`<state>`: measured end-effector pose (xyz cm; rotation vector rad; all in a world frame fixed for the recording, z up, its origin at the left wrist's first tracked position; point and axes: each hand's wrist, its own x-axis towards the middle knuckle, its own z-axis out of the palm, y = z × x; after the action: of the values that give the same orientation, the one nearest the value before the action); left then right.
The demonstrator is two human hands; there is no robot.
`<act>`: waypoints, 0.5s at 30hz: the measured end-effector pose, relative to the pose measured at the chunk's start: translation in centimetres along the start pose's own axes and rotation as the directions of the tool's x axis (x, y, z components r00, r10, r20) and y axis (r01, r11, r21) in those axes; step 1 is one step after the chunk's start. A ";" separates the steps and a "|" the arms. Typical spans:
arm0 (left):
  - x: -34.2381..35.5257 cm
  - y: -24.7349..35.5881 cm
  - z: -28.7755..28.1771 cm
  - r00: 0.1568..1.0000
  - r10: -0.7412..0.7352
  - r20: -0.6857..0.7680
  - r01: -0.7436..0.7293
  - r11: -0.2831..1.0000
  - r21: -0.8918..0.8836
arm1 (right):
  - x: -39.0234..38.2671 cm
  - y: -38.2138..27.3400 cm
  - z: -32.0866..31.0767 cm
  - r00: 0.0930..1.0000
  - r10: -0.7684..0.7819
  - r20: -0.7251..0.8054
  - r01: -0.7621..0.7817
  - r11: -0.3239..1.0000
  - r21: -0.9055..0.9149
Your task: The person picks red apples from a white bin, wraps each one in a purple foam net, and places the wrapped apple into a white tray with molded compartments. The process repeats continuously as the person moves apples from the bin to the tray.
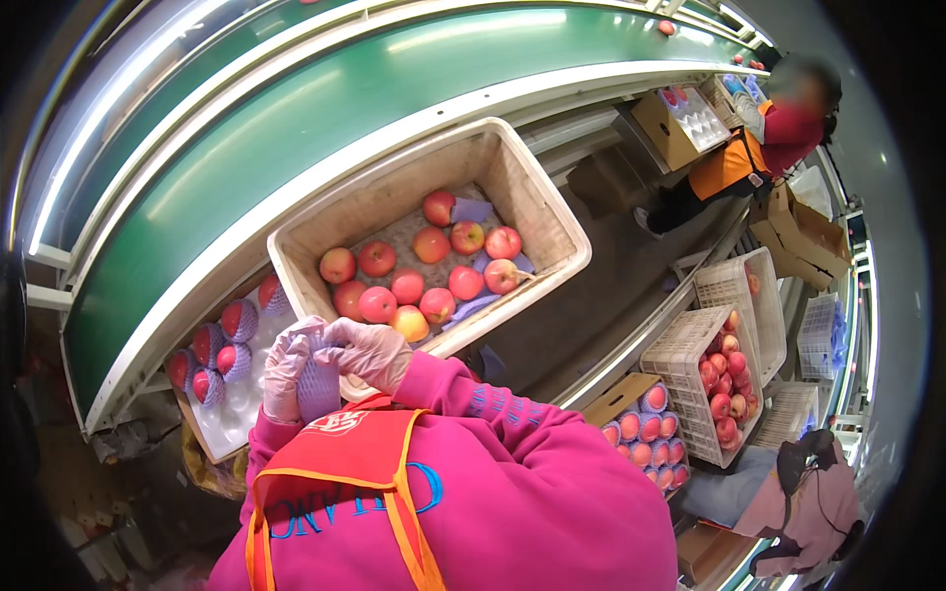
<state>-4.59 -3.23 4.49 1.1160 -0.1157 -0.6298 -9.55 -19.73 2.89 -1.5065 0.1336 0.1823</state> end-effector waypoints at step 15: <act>0.1 -1.6 -2.0 0.988 0.155 0.002 -0.154 0.981 0.119 | 3.8 1.6 0.7 0.989 0.134 0.064 -0.145 0.789 0.597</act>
<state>-4.41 -2.16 2.14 1.2112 -0.2336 -0.4844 -6.14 -18.83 0.61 -0.8534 0.2637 0.2456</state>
